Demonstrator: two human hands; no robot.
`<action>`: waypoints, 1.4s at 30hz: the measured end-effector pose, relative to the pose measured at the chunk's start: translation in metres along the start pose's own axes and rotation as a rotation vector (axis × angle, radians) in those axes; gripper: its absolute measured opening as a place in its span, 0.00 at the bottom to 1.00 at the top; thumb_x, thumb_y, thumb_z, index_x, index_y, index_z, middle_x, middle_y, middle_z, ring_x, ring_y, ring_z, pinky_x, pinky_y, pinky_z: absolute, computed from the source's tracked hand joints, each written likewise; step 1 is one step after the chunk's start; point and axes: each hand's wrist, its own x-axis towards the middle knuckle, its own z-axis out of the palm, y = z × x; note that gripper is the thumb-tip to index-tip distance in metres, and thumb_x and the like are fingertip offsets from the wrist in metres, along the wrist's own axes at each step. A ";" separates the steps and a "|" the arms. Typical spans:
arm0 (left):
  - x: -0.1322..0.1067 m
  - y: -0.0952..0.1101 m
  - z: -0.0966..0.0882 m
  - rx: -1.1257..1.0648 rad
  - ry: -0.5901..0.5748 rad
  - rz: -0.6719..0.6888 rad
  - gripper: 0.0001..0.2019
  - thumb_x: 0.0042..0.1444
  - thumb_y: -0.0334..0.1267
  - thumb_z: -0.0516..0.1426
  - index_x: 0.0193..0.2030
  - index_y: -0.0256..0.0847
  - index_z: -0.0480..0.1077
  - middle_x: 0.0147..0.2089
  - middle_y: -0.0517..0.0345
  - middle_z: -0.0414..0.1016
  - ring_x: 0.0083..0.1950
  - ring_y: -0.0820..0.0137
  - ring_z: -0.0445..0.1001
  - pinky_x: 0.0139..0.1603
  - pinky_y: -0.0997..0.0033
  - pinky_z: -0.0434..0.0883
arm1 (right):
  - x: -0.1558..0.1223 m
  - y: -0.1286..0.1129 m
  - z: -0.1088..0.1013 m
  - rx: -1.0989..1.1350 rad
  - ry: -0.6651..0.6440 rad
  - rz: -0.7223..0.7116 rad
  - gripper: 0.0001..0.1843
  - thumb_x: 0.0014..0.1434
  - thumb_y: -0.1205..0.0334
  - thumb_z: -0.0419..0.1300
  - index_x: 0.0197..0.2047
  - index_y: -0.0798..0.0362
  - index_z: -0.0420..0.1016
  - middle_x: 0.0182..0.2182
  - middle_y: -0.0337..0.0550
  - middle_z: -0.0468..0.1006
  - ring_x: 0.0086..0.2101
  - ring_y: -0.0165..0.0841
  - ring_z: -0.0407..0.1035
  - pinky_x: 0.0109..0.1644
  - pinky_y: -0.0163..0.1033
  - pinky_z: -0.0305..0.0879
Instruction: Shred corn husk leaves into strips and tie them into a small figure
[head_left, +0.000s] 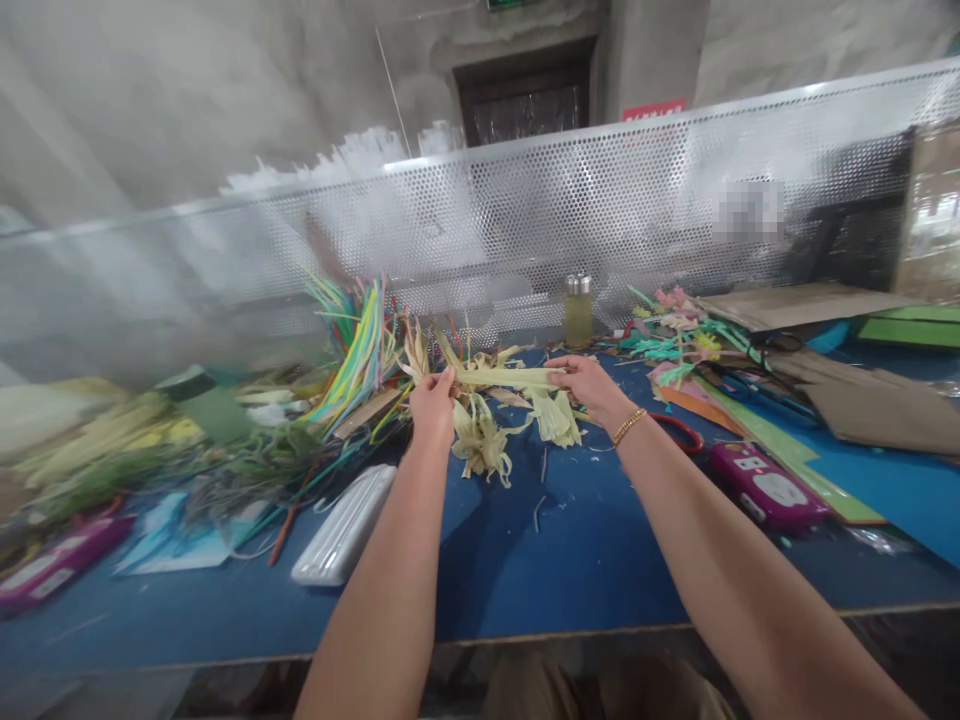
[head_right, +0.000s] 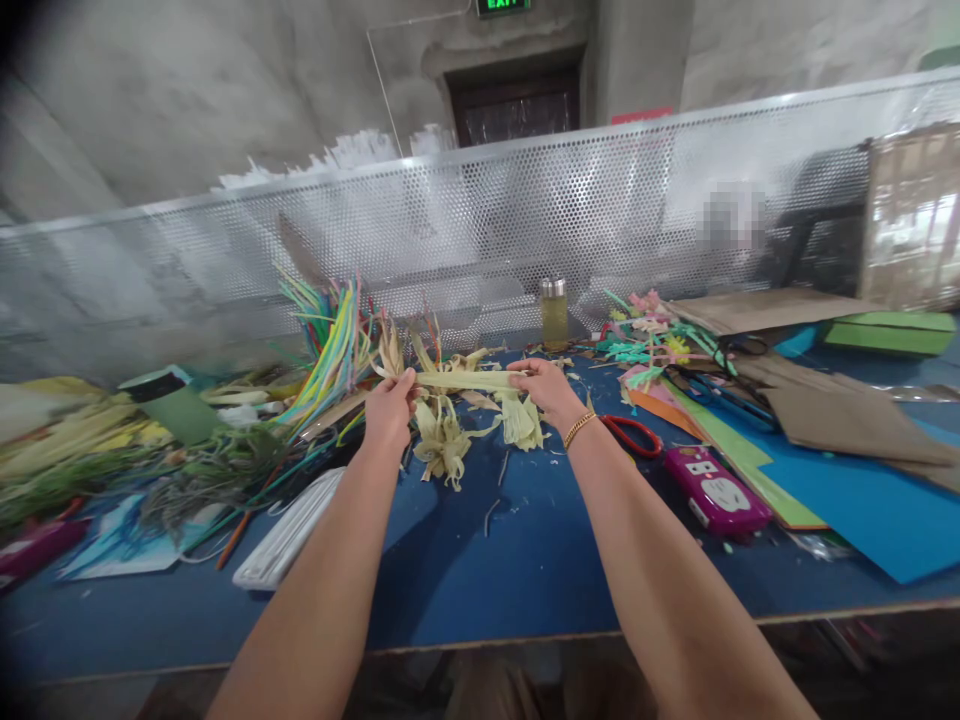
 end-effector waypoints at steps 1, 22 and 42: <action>0.001 0.000 0.000 -0.011 0.017 0.011 0.17 0.41 0.48 0.64 0.25 0.38 0.65 0.22 0.62 0.66 0.22 0.78 0.61 0.21 0.77 0.52 | -0.001 0.000 0.000 -0.013 -0.013 -0.011 0.14 0.44 0.65 0.65 0.38 0.56 0.76 0.23 0.36 0.71 0.20 0.21 0.55 0.22 0.30 0.50; 0.007 0.006 -0.009 0.110 0.139 0.179 0.22 0.52 0.52 0.58 0.16 0.38 0.65 0.16 0.59 0.64 0.19 0.77 0.59 0.21 0.75 0.58 | 0.002 0.003 -0.001 -0.045 -0.041 0.000 0.09 0.46 0.65 0.63 0.34 0.57 0.75 0.17 0.33 0.66 0.17 0.21 0.52 0.20 0.30 0.46; -0.014 0.005 0.007 0.100 -0.311 -0.077 0.22 0.45 0.57 0.61 0.26 0.36 0.71 0.28 0.52 0.75 0.26 0.72 0.72 0.22 0.76 0.60 | 0.001 0.011 0.019 0.261 0.182 0.163 0.08 0.46 0.73 0.60 0.31 0.53 0.66 0.21 0.36 0.71 0.21 0.25 0.66 0.23 0.29 0.62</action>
